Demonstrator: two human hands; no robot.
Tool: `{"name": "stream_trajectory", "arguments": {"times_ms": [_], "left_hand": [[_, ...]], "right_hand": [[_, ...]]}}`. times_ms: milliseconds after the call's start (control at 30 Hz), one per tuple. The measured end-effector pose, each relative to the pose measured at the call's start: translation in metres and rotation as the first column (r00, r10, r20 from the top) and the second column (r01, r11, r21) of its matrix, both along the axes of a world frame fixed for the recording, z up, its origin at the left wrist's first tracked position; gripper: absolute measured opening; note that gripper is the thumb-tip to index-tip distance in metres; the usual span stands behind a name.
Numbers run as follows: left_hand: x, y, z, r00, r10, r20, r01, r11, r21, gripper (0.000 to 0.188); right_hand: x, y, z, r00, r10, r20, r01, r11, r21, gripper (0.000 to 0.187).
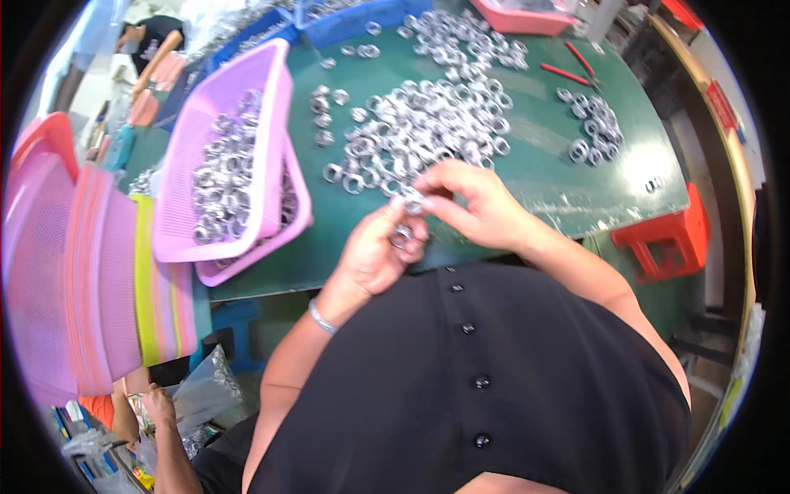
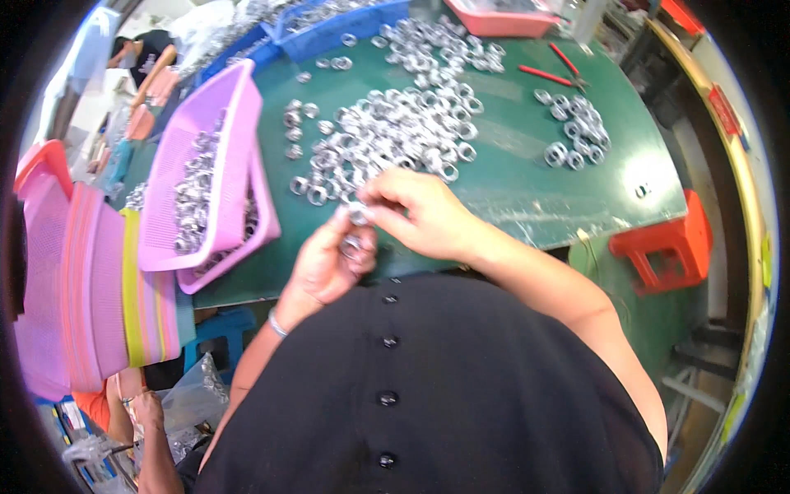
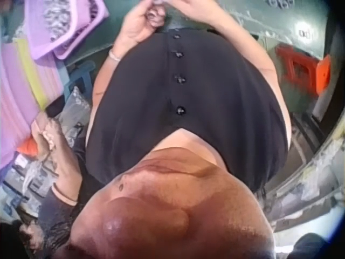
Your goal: The person assembles small metal components at a workbench, picking up metal rings and inserting smaller silver parts into them by hand before placing the completed assemblies into a basket.
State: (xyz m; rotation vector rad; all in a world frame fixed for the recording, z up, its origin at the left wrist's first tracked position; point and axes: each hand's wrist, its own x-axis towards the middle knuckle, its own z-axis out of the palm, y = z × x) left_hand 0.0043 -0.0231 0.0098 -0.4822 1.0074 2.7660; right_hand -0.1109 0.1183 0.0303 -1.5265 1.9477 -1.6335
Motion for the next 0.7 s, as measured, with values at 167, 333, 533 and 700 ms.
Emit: {"name": "stream_trajectory", "arguments": {"times_ms": [167,333,533,700], "left_hand": [[-0.009,0.011,0.007,0.997,-0.065,0.029,0.068,0.991,-0.114,0.027],[-0.004,0.004,0.003,0.999,-0.036,0.036,0.04,0.992,-0.117,0.029],[-0.004,-0.001,-0.005,0.999,0.014,-0.033,-0.015,1.0,-0.017,0.03],[-0.01,-0.005,0.004,0.988,0.098,-0.116,-0.067,0.966,0.249,0.034]], "right_hand": [[-0.006,0.015,0.011,1.0,-0.022,-0.015,0.023,0.997,0.07,0.007],[-0.047,0.05,0.005,0.943,-0.331,0.034,0.329,0.943,0.056,0.008],[-0.109,0.137,-0.015,0.701,-0.672,-0.239,0.713,0.666,0.219,0.011],[-0.118,0.164,-0.027,0.47,-0.593,-0.654,0.861,0.472,0.191,0.014]]}}
